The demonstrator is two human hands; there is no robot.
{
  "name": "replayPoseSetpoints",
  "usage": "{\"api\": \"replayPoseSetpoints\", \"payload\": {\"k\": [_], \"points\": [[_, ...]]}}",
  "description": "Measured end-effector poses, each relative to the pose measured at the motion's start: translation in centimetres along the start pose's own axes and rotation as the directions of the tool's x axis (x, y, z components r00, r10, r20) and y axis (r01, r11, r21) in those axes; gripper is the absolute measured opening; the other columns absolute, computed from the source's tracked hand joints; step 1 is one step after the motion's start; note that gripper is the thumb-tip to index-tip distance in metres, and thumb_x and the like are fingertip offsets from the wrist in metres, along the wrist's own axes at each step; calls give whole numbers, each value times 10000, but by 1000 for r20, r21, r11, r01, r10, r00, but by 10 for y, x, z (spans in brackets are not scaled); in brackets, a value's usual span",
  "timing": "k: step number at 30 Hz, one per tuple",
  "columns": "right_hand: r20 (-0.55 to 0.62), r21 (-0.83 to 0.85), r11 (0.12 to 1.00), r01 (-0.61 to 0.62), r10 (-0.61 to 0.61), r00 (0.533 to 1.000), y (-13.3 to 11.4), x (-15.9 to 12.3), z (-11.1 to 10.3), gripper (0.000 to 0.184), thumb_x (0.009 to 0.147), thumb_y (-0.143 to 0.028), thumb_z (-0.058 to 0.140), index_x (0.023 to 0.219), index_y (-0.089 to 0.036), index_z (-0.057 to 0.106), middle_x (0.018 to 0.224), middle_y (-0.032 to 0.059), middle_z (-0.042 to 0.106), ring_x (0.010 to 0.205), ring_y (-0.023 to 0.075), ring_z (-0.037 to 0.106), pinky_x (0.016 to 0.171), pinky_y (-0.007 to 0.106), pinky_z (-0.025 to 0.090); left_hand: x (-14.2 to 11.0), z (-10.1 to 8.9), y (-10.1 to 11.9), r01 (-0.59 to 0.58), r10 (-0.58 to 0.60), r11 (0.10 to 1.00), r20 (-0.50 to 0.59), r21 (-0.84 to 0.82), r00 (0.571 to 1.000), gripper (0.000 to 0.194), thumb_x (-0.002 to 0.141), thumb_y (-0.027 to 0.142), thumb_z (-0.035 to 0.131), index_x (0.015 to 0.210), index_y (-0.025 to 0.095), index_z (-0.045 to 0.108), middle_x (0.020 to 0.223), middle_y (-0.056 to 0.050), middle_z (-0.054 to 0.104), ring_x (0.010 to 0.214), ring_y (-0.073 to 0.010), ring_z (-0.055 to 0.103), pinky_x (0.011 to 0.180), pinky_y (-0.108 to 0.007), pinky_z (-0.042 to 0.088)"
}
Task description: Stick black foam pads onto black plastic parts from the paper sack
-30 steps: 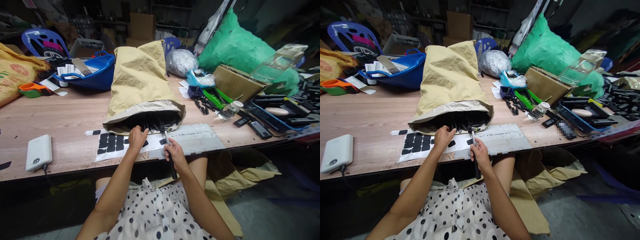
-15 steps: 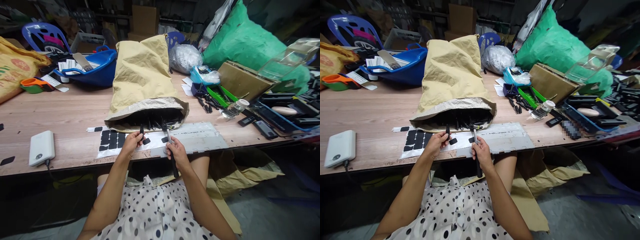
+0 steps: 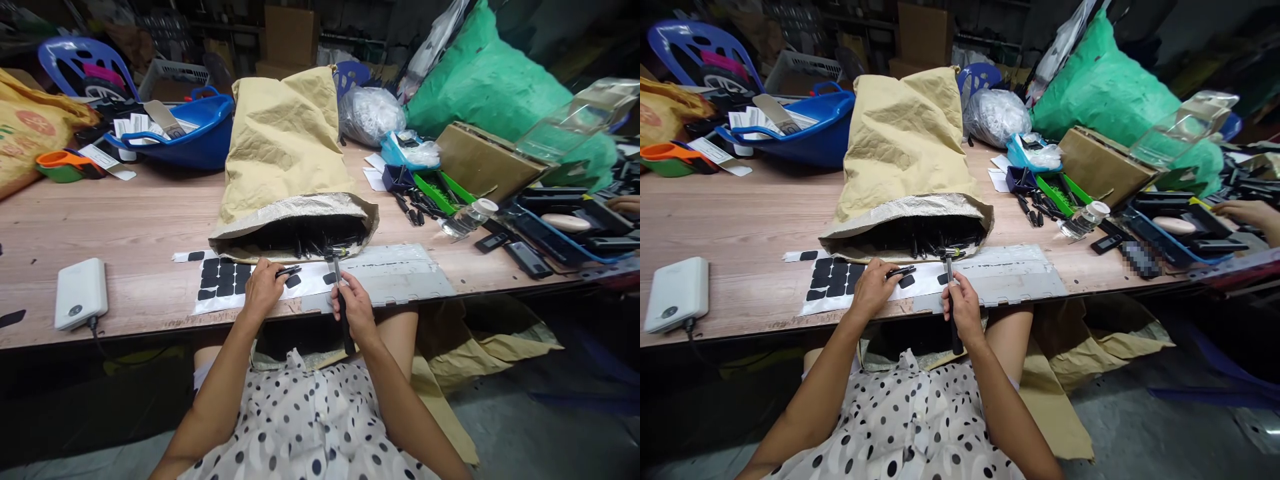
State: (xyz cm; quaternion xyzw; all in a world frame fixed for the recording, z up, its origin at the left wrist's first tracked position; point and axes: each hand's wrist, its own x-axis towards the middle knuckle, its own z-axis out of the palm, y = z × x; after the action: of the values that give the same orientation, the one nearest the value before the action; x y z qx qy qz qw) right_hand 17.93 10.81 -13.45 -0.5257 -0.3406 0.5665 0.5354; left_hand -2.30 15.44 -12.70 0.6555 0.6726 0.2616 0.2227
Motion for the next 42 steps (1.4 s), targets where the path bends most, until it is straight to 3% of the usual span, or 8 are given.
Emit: {"api": "replayPoseSetpoints", "payload": {"k": [4,7,12,17,25,35,38,42], "points": [[31,-263,956,134,-131,991,4,-13,2,439,836,-462,638,1209,-233,599,747,-33,589,537,103,496,443,221,423,2,-2,-7,-38,38,999,58,-4,998,224,821,233,688,1037,240,744,1005,-39,660,945,-219,641,830,-316,495],[103,-478,831,285,-269,958,5,-21,5,357,889,-390,591,1212,-247,644,871,24,653,756,169,618,670,295,538,5,-4,-13,-65,69,996,71,-60,995,214,771,211,736,985,218,737,949,-20,659,876,-190,628,815,-296,489],[244,-619,618,485,-435,866,7,-22,14,394,952,-316,462,1292,-253,651,1154,87,688,1075,237,646,945,381,546,8,-2,-20,-109,117,987,67,-116,991,136,772,216,715,903,227,751,863,-2,644,775,-163,588,752,-282,469],[360,-649,514,561,-442,822,10,-19,23,475,977,-256,408,1412,-287,596,1143,86,691,1070,234,643,948,379,556,9,0,-20,-88,98,987,73,-133,993,142,762,230,716,897,236,762,836,1,626,779,-166,583,726,-274,453],[406,-756,358,548,-400,822,17,-18,28,517,946,-206,432,1418,-325,604,927,70,639,796,203,614,719,284,550,10,-2,-14,-34,43,995,93,-97,995,55,750,243,726,798,238,751,816,8,620,765,-163,580,672,-261,422],[304,-729,484,484,-406,862,10,-16,22,472,942,-263,440,1363,-306,647,979,81,661,857,218,623,792,333,562,9,0,-14,-8,16,993,64,-118,998,133,731,233,733,858,249,772,877,-4,669,786,-176,607,716,-283,462],[210,-606,664,439,-399,893,7,-8,19,406,914,-324,525,1282,-271,688,1042,81,685,926,221,631,822,344,564,7,0,-14,-31,35,996,50,-89,998,135,741,245,720,868,247,766,885,-3,669,773,-175,602,720,-286,465],[118,-289,945,155,-126,985,0,3,11,467,816,-451,676,1226,-227,668,764,-6,619,596,126,544,492,239,468,3,-1,-15,-72,74,996,42,-59,996,142,762,262,698,892,247,753,899,0,660,736,-163,586,726,-286,465]]}}
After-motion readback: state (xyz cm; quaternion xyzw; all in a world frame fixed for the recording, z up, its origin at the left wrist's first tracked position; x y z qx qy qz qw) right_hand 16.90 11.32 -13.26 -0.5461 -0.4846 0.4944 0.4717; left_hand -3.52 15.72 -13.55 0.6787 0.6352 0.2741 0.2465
